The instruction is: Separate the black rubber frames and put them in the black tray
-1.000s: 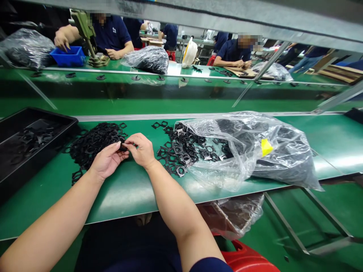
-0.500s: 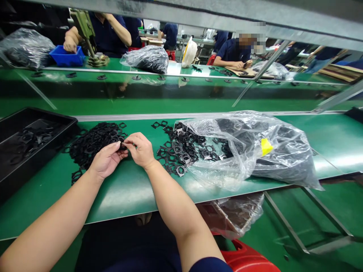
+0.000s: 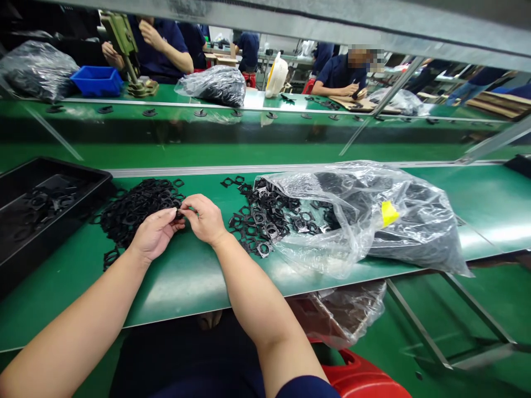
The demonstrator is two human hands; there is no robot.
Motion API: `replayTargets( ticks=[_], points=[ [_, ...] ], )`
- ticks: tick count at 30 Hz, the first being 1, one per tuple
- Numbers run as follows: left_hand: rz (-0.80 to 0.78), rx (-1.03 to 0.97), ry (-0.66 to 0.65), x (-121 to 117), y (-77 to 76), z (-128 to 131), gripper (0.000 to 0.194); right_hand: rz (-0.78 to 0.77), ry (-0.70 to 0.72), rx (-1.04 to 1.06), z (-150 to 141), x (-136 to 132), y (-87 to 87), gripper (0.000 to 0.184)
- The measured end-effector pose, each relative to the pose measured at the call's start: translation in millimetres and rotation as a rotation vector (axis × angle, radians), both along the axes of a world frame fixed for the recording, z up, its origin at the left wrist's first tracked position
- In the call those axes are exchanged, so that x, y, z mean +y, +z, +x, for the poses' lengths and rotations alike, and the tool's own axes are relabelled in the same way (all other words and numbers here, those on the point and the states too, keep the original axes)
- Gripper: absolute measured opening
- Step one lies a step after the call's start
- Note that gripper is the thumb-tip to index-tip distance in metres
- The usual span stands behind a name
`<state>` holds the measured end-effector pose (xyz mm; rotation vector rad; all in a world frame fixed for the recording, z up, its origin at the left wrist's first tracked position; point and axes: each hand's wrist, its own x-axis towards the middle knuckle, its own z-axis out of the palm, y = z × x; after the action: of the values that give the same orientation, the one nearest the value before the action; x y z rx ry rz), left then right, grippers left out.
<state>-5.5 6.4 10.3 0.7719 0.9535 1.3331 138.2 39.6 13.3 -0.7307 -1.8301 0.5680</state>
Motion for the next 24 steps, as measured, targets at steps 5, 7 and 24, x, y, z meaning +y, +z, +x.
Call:
replayTargets(
  ticks=[5,7,24],
  points=[
    [-0.01,-0.019,-0.026,0,-0.3,-1,0.023,-0.015,-0.005,-0.03,0,0,0.0,0.01],
    [-0.013,-0.019,-0.03,1,-0.8,-1,0.023,-0.009,-0.004,-0.04,1,0,0.0,0.01],
    [-0.04,-0.172,-0.051,1,1.4,-3,0.021,-0.373,-0.038,0.331,-8,1,-6.5,0.021]
  ],
)
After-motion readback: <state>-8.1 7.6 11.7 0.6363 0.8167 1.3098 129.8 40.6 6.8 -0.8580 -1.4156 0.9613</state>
